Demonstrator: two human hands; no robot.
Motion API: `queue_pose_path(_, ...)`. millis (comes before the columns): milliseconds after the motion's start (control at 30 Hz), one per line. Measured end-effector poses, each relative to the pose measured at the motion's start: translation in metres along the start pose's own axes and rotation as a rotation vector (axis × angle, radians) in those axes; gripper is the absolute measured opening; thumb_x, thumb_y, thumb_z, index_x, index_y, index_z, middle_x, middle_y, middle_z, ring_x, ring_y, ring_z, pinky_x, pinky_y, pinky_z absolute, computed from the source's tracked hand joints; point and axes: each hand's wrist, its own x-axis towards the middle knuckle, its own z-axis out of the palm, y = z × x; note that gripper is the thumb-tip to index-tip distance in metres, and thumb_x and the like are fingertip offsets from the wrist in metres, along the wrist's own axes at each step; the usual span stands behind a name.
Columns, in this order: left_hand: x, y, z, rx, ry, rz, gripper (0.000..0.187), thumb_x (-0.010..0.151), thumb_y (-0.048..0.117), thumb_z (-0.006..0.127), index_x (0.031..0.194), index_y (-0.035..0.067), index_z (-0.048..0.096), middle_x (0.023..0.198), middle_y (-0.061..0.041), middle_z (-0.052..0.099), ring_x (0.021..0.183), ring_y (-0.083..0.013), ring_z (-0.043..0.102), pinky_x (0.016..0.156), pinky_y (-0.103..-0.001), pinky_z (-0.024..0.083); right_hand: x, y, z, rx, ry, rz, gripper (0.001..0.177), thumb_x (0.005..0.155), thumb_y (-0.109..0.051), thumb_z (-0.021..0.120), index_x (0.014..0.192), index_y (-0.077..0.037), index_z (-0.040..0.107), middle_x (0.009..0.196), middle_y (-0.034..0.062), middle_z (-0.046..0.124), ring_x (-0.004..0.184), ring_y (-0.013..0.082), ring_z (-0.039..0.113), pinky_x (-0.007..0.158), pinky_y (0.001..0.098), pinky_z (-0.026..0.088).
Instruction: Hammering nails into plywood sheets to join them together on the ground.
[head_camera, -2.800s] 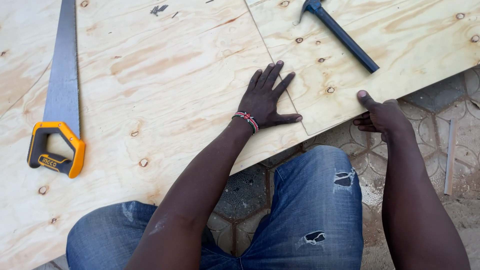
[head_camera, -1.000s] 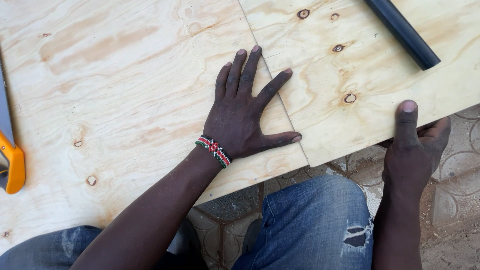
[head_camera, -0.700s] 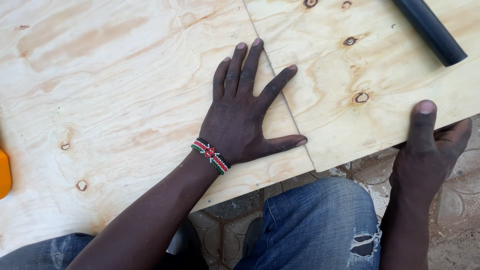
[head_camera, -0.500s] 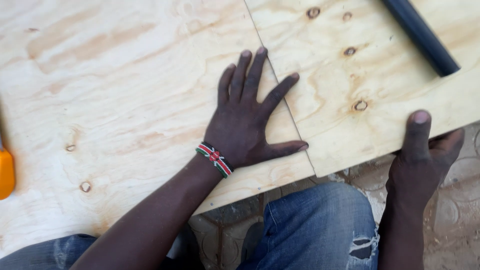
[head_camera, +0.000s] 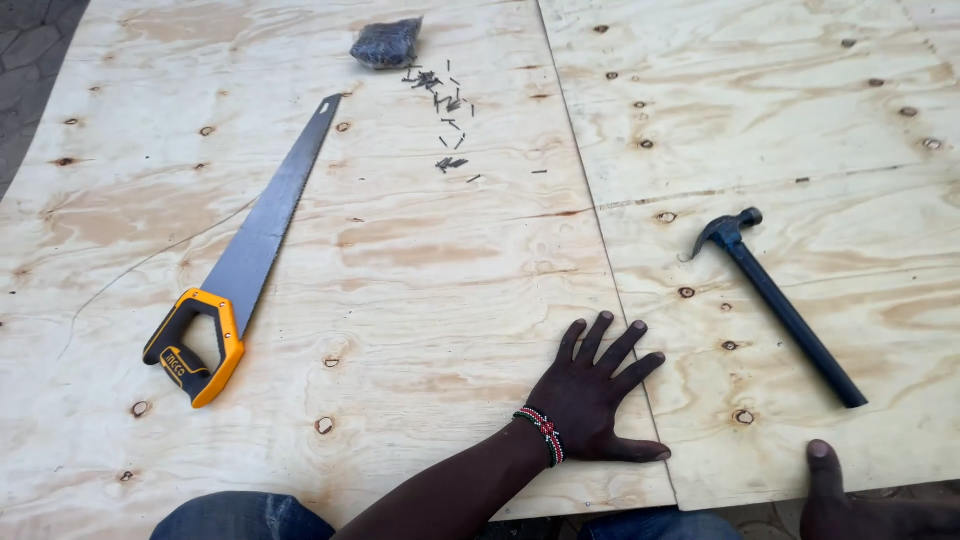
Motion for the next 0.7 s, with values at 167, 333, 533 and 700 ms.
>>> queue_pose_path(167,-0.001,0.002,-0.007,-0.04,0.069,0.034,0.121,0.089,0.092,0.049,0.172,0.005,0.06,0.192,-0.026,0.042,0.18,-0.0471,0.035,0.145,-0.073,0.014,0.014,-0.035,0.014,0.045,-0.043,-0.25,0.076,0.111,-0.015,0.073,0.175,0.022,0.056,0.189,0.0465,0.042,0.171,0.0629,0.03,0.136,0.0728,0.014)
queue_pose_path(333,-0.002,0.0,-0.005,-0.028,0.064,0.041,0.123,0.086,0.095,0.052,0.172,0.008,0.061,0.191,-0.026,0.042,0.18,-0.046,0.035,0.147,-0.07,0.015,0.001,-0.09,0.007,0.012,0.037,-0.328,0.096,0.111,-0.047,0.08,0.163,0.025,0.042,0.178,0.0522,0.036,0.159,0.0741,0.031,0.125,0.0826,0.014)
queue_pose_path(533,0.033,0.001,0.054,-0.004,0.253,-0.214,0.131,0.095,0.093,0.051,0.175,-0.011,0.042,0.188,-0.049,0.014,0.176,-0.0687,0.011,0.141,-0.076,0.007,0.005,-0.103,-0.01,0.002,-0.041,-0.299,0.104,0.11,-0.043,0.074,0.172,0.026,0.03,0.177,0.0531,0.035,0.164,0.0673,0.029,0.128,0.0772,0.015)
queue_pose_path(700,0.047,-0.001,0.058,0.048,0.152,-0.271,0.149,0.091,0.099,0.046,0.18,-0.018,0.025,0.19,-0.048,0.015,0.181,-0.0605,0.007,0.144,-0.069,0.001,0.004,-0.091,0.0,-0.031,-0.055,-0.271,0.108,0.111,-0.049,0.07,0.175,0.027,0.029,0.181,0.0527,0.038,0.17,0.0622,0.026,0.131,0.0761,0.011)
